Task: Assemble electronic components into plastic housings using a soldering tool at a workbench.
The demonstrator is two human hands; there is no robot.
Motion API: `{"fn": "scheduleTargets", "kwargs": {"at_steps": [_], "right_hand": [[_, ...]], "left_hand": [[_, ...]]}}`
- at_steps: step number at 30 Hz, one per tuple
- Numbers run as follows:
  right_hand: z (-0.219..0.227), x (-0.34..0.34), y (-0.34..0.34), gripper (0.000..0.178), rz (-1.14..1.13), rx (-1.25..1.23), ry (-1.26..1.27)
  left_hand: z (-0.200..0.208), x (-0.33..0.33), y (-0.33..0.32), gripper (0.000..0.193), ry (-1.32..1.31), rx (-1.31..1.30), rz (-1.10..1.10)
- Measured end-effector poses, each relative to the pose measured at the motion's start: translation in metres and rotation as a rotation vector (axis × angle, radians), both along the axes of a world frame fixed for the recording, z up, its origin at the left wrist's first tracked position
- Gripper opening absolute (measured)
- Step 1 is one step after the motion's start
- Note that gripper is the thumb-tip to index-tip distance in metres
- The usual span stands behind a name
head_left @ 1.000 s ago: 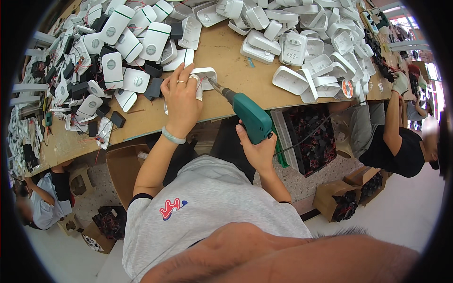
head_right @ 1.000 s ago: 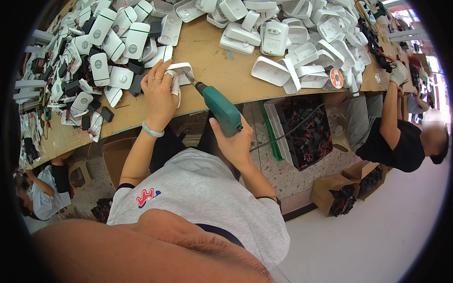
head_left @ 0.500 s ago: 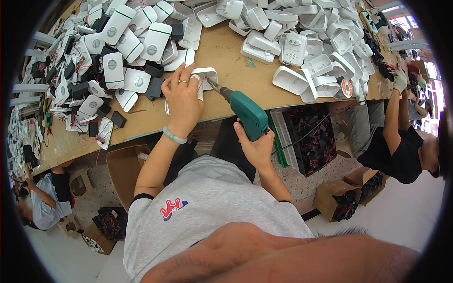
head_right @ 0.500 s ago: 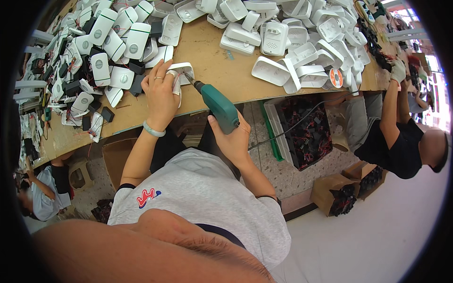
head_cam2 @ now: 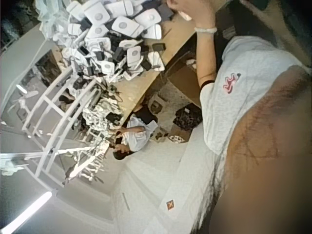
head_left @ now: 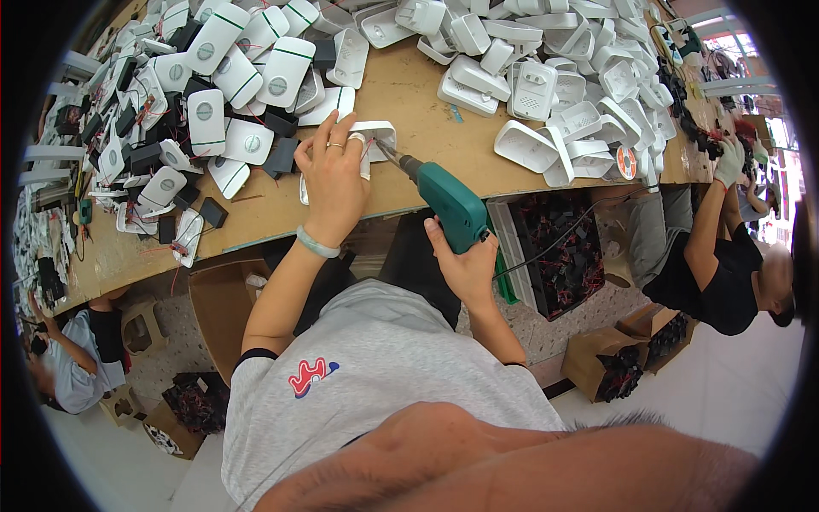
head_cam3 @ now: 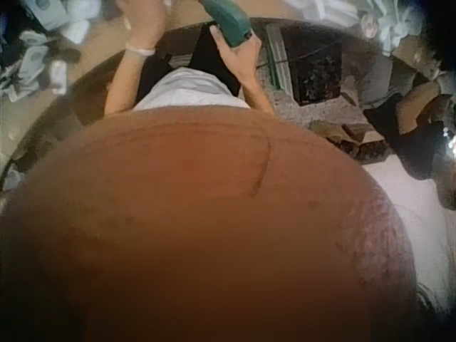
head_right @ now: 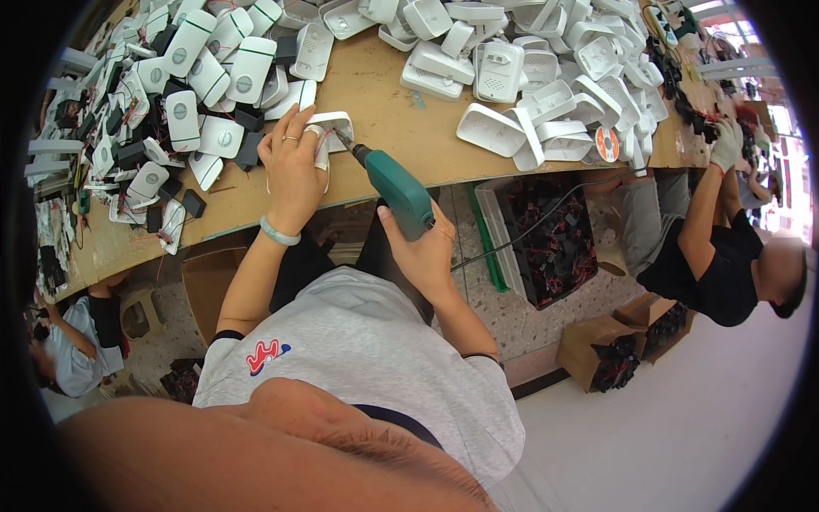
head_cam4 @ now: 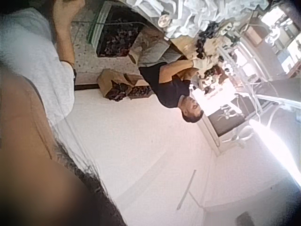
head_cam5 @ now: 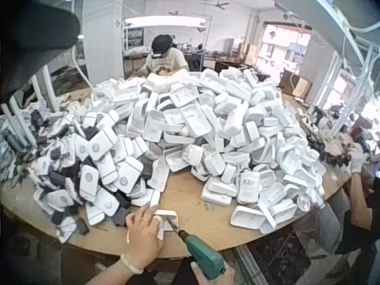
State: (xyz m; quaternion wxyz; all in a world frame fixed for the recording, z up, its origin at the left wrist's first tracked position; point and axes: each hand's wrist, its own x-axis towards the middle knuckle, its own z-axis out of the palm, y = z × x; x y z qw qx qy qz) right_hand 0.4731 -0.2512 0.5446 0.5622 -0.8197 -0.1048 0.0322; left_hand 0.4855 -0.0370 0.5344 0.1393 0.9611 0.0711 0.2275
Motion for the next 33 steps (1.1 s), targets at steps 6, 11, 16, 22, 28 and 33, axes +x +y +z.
{"fn": "scheduleTargets", "kwargs": {"at_steps": [6,11,16,22,28,33], "right_hand": [[0.003,-0.002,0.000,0.019,0.009,-0.049,-0.020],[0.000,-0.006,-0.003,0.014,-0.011,-0.019,0.028],[0.000,-0.010,-0.008,0.014,-0.020,0.007,0.028],[-0.002,-0.009,-0.007,0.017,-0.034,0.015,0.020],[-0.003,-0.004,0.000,0.018,-0.014,0.004,0.020],[-0.001,-0.004,0.001,0.018,0.003,0.004,0.029]], "left_hand": [[-0.001,0.001,-0.001,0.016,0.000,-0.024,-0.006],[-0.001,0.001,0.000,0.014,-0.004,-0.025,-0.003],[0.000,0.001,0.000,0.013,0.000,-0.028,-0.002],[0.000,0.001,0.000,0.011,-0.009,-0.012,0.000],[-0.001,0.001,-0.001,0.010,0.005,-0.001,0.003],[-0.001,0.002,-0.002,0.012,0.004,0.005,0.005]]}}
